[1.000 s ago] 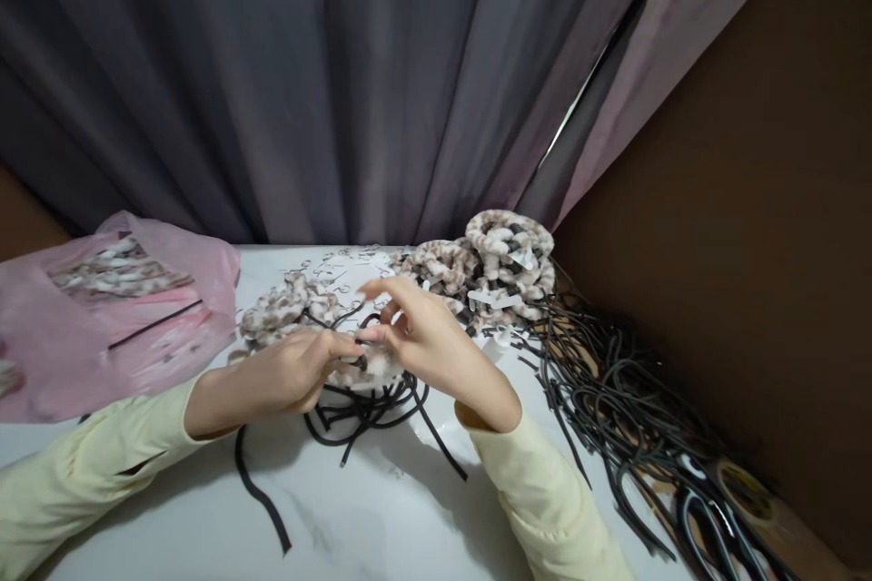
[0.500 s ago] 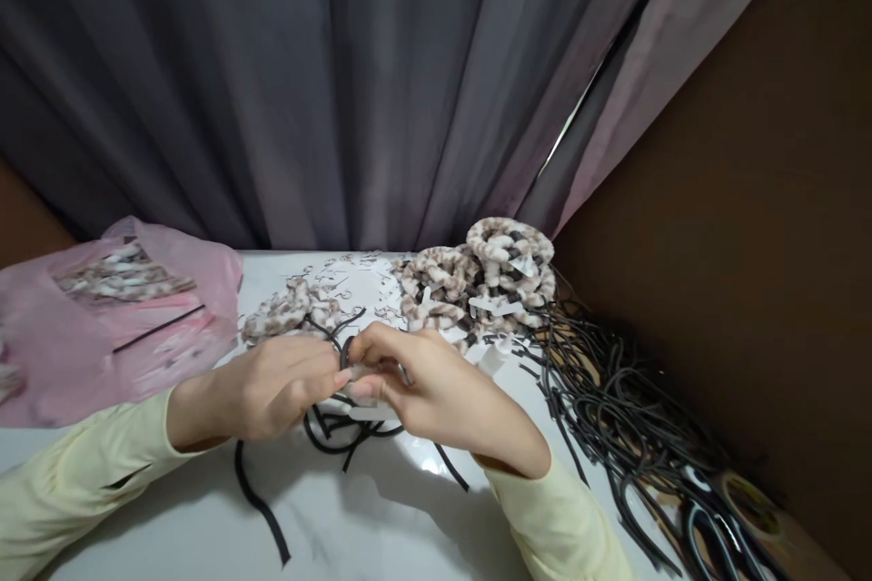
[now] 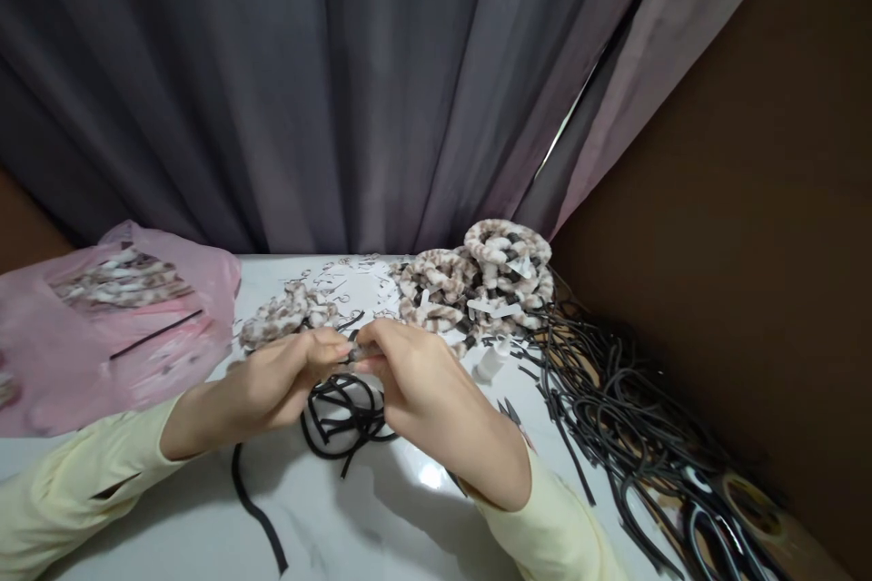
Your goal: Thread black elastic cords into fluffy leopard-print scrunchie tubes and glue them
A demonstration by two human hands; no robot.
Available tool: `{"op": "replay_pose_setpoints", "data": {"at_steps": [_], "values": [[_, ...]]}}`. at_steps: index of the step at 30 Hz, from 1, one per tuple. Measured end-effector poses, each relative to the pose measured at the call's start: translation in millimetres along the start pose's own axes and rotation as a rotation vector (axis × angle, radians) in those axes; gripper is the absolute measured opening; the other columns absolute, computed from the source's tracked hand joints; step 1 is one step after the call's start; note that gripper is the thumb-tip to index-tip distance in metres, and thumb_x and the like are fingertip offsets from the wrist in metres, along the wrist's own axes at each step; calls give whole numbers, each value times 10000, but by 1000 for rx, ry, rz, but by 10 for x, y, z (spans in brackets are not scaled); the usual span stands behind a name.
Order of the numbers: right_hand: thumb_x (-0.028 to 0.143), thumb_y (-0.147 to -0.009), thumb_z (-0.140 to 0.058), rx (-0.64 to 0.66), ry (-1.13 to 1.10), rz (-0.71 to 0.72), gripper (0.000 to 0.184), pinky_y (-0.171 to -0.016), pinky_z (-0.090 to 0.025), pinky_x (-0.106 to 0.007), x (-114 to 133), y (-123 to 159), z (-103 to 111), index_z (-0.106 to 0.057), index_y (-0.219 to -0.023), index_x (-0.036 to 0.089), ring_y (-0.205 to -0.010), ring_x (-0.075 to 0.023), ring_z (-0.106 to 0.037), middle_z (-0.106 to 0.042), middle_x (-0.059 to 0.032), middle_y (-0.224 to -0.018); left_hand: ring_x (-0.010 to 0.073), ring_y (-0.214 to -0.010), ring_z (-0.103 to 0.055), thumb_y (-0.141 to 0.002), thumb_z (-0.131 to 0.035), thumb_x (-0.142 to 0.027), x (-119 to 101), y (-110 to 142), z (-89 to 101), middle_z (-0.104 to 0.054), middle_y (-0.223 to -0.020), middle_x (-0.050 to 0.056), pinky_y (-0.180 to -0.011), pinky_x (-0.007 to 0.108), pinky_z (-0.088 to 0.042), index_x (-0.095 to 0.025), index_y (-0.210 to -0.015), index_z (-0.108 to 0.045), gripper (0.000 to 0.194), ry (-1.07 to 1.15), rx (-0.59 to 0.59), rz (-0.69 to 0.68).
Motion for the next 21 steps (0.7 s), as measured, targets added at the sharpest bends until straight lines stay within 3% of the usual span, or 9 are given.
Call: {"op": "replay_pose_setpoints", "data": {"at_steps": [3, 5, 12, 18, 21], "values": [[41, -825, -405, -92, 57, 45, 158, -621, -392, -220, 12, -1, -16, -475, -881, 172, -694, -139, -532, -586, -41, -767, 162, -862, -580, -820, -398, -53, -100, 35, -30, -592, -920, 71, -755, 260, -459, -194, -951, -445, 198, -237, -17, -154], [21, -827, -387, -145, 101, 89, 183, -654, -401, -239, 23, 7, -36, -467, -894, 172, -713, -146, -525, -579, -45, -770, 150, -883, -595, -840, -451, -94, -148, 45, -42, -600, -947, 68, -760, 230, -467, -196, -981, -414, 178, -323, -79, -169], [4, -837, -368, -230, 102, 176, 241, -677, -427, -272, 26, 21, -138, -408, -987, 189, -751, -156, -522, -554, -46, -820, 123, -771, -614, -843, -467, -91, -142, 68, -72, -614, -841, 44, -646, 178, -483, -186, -899, -446, 112, -424, -329, -253], [0, -838, -376, -253, 30, 215, 256, -692, -442, -271, 11, 25, -183, -411, -982, 208, -784, -152, -531, -540, -33, -827, 105, -764, -595, -835, -463, -57, -145, 80, -70, -592, -805, 36, -653, 155, -461, -163, -913, -477, 133, -412, -348, -305], [14, -844, -374, -253, 55, 225, 244, -684, -440, -274, -5, 12, -175, -410, -992, 205, -766, -152, -529, -537, -33, -825, 93, -725, -578, -851, -464, -102, -95, 49, -58, -587, -783, 12, -649, 165, -444, -171, -870, -490, 76, -278, -295, -175]]}}
Point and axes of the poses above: each hand's wrist, its own y-axis away from the middle knuckle, its own z-axis out of the back of the hand, x = y × z, the point moved 3 cm from there along -y, towards the middle knuckle
